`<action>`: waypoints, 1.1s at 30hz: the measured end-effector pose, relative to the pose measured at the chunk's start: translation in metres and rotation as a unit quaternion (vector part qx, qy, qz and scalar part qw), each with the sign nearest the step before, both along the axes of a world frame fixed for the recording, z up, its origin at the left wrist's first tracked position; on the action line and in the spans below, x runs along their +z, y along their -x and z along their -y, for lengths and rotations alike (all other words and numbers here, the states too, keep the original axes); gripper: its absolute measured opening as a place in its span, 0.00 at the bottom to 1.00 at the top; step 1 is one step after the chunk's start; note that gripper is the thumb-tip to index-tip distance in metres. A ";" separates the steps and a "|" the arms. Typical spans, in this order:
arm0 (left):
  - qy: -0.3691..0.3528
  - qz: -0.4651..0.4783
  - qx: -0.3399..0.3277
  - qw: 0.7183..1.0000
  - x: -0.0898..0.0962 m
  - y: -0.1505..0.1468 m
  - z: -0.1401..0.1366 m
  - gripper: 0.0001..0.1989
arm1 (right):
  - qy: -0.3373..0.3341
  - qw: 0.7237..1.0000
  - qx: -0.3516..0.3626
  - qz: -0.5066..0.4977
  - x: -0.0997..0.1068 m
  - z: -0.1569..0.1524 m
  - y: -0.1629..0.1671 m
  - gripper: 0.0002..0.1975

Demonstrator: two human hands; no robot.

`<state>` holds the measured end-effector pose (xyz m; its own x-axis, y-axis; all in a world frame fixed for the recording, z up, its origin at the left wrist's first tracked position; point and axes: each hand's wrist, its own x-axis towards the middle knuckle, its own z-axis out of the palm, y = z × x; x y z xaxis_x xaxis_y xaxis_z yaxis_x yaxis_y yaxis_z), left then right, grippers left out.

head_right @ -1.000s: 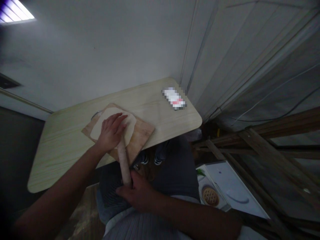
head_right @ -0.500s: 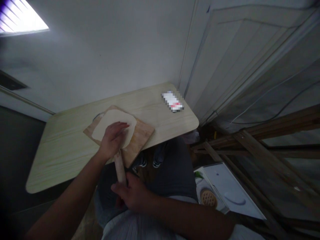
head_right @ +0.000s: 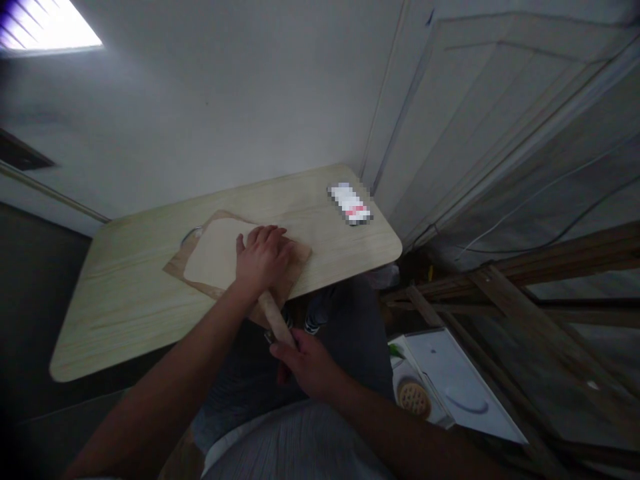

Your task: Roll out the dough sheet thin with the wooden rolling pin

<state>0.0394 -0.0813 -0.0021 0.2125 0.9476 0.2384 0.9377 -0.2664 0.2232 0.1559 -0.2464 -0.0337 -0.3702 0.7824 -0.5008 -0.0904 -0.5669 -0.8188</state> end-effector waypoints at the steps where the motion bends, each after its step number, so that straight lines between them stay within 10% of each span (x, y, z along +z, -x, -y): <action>1: 0.003 0.002 -0.007 1.000 0.000 -0.004 -0.002 0.21 | -0.003 1.000 -0.004 0.001 -0.001 0.000 0.000 0.14; 9: 0.006 0.003 -0.047 0.999 0.001 -0.005 -0.003 0.21 | 0.015 1.000 -0.022 -0.016 -0.004 0.007 0.013 0.18; 20: 0.027 -0.026 -0.037 0.999 -0.005 0.085 0.024 0.26 | 0.026 0.999 0.044 -0.017 -0.003 0.013 0.068 0.08; 33: 0.034 0.025 0.155 0.987 -0.022 0.173 0.034 0.29 | -0.028 0.999 -0.024 0.001 -0.023 0.007 0.055 0.08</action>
<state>-0.1336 -0.1158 -0.0242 -0.1003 0.9794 0.1755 0.9591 0.0482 0.2789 0.1013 -0.2534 -0.0563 -0.3306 0.8263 -0.4560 -0.1137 -0.5145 -0.8499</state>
